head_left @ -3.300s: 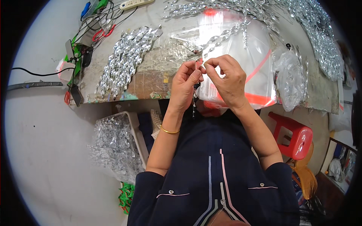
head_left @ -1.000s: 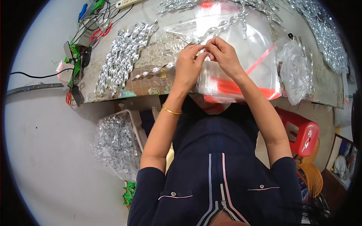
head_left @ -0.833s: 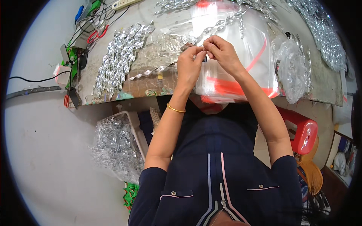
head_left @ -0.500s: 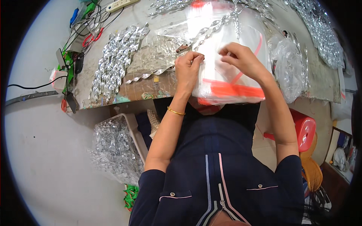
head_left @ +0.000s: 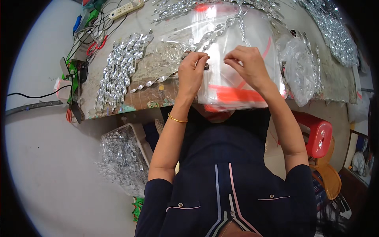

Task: Assembling silver tinsel garlands with cardboard inserts and placing them into plastic bags.

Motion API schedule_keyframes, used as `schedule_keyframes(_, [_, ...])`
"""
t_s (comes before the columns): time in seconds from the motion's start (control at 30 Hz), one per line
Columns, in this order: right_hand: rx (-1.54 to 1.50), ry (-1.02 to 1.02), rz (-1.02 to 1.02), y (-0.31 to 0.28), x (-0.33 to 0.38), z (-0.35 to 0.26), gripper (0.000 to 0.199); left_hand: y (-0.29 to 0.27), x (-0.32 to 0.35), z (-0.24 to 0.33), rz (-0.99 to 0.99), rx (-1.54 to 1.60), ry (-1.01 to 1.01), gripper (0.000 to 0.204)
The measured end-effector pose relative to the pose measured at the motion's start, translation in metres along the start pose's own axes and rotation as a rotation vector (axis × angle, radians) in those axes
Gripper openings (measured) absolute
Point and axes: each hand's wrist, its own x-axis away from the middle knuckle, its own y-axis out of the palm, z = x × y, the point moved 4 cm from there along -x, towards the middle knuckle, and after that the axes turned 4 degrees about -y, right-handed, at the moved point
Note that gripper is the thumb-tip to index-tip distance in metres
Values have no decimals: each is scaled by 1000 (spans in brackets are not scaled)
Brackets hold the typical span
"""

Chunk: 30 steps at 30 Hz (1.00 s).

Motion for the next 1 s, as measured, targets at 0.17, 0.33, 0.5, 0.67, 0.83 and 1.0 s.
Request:
schedule_keyframes(0.17, [201,-189,155,9,-26,-24,7,9,-5,24,-140,263,-147,16])
schedule_keyframes(0.33, [166,-215,152,6,-26,-22,7,7,-4,16,-123,320,-192,13])
schedule_keyframes(0.5, [133,-101,106,2,-17,-12,8,6,-1,7,-112,342,-229,13])
schedule_keyframes(0.67, [106,-85,144,2,-13,-15,9,3,1,3,-127,356,-238,14])
schedule_keyframes(0.83, [30,-32,153,2,-10,-9,9,0,4,2,-126,345,-235,15])
schedule_keyframes(1.0, [-70,50,178,-3,-4,-2,9,-1,6,-1,-122,330,-253,15])
